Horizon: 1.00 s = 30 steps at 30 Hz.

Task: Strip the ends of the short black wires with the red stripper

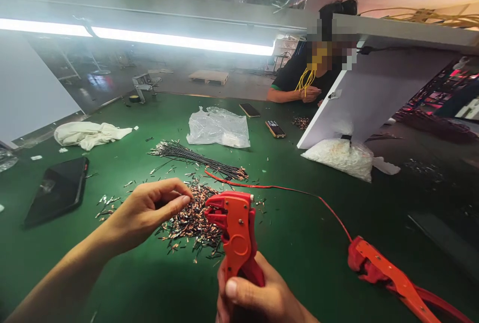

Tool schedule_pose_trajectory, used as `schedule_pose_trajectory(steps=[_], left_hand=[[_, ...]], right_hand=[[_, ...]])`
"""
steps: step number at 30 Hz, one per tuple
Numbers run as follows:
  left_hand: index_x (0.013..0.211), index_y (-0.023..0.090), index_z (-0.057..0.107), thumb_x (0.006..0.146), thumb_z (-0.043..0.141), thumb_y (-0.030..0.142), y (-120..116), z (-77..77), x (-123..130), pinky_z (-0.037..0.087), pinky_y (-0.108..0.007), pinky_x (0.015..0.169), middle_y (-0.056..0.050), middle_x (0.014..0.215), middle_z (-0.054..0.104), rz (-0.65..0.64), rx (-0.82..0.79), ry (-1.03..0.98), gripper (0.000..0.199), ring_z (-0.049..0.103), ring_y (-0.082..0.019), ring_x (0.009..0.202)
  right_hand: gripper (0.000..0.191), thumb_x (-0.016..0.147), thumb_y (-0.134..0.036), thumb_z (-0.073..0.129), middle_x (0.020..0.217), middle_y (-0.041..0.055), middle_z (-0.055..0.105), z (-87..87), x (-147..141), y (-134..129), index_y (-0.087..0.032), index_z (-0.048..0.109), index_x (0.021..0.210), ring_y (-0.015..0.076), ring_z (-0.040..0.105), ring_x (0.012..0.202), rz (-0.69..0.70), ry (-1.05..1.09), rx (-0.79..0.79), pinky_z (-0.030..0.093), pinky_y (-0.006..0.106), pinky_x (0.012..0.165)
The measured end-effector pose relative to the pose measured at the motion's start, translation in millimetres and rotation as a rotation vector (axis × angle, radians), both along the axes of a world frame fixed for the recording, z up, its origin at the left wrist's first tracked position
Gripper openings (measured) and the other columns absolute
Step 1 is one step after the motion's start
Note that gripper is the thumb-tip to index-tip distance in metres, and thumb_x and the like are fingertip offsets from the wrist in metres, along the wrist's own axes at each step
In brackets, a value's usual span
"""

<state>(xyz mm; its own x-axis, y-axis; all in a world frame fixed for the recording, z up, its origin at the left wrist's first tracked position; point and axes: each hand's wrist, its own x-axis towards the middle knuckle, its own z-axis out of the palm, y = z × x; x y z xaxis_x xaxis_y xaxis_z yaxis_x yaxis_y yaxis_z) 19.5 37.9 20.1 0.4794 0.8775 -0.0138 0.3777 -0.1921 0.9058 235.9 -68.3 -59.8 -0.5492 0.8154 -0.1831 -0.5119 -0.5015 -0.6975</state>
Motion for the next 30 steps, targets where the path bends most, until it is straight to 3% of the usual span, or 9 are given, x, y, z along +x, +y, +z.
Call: schedule_pose_trajectory(steps=[10,16,19,24,30], left_hand=[[0.083,0.016,0.059,0.092,0.048,0.033,0.5,0.4,-4.0,0.027,-0.022,0.049,0.006,0.06,0.044,-0.018,0.021,0.015,0.022,0.034,-0.009,0.055],[0.086,0.017,0.066,0.09,0.054,0.022,-3.7,-1.6,-1.0,0.034,-0.021,0.055,0.003,0.069,0.059,-0.156,0.277,0.109,0.013,0.043,-0.009,0.059],[0.082,0.017,0.066,0.09,0.053,0.016,-3.7,-2.6,1.7,0.036,-0.021,0.057,0.002,0.07,0.061,-0.152,0.371,0.085,0.016,0.047,-0.008,0.061],[0.079,0.016,0.067,0.092,0.052,0.025,-2.5,1.2,-1.6,0.034,-0.021,0.051,0.003,0.063,0.054,-0.1,0.242,0.049,0.022,0.042,-0.008,0.056],[0.078,0.014,0.066,0.09,0.052,0.028,-5.6,5.3,-2.3,0.026,-0.021,0.047,0.005,0.059,0.042,-0.134,0.037,0.029,0.023,0.034,-0.008,0.053]], right_hand=[[0.032,0.076,-0.039,0.074,0.054,-0.0054,0.046,-1.5,0.7,-1.2,-0.014,0.054,0.075,0.0074,0.047,0.046,-0.028,-0.055,-0.009,0.037,0.02,0.046],[0.033,0.075,-0.039,0.076,0.056,-0.0061,0.046,3.1,0.2,-1.5,-0.015,0.052,0.077,0.0053,0.042,0.044,-0.002,-0.038,-0.045,0.036,0.019,0.044],[0.031,0.077,-0.038,0.074,0.055,-0.0051,0.047,3.7,1.8,-1.5,-0.014,0.053,0.076,0.0066,0.045,0.046,0.014,-0.019,-0.011,0.038,0.019,0.046],[0.034,0.078,-0.042,0.073,0.057,-0.0029,0.05,6.7,4.2,-0.4,-0.014,0.053,0.079,0.0087,0.048,0.052,0.075,-0.082,0.017,0.041,0.023,0.053],[0.035,0.077,-0.044,0.072,0.057,-0.0041,0.045,6.3,0.8,-1.0,-0.015,0.053,0.076,0.0079,0.044,0.05,0.049,-0.114,0.097,0.036,0.02,0.049]])
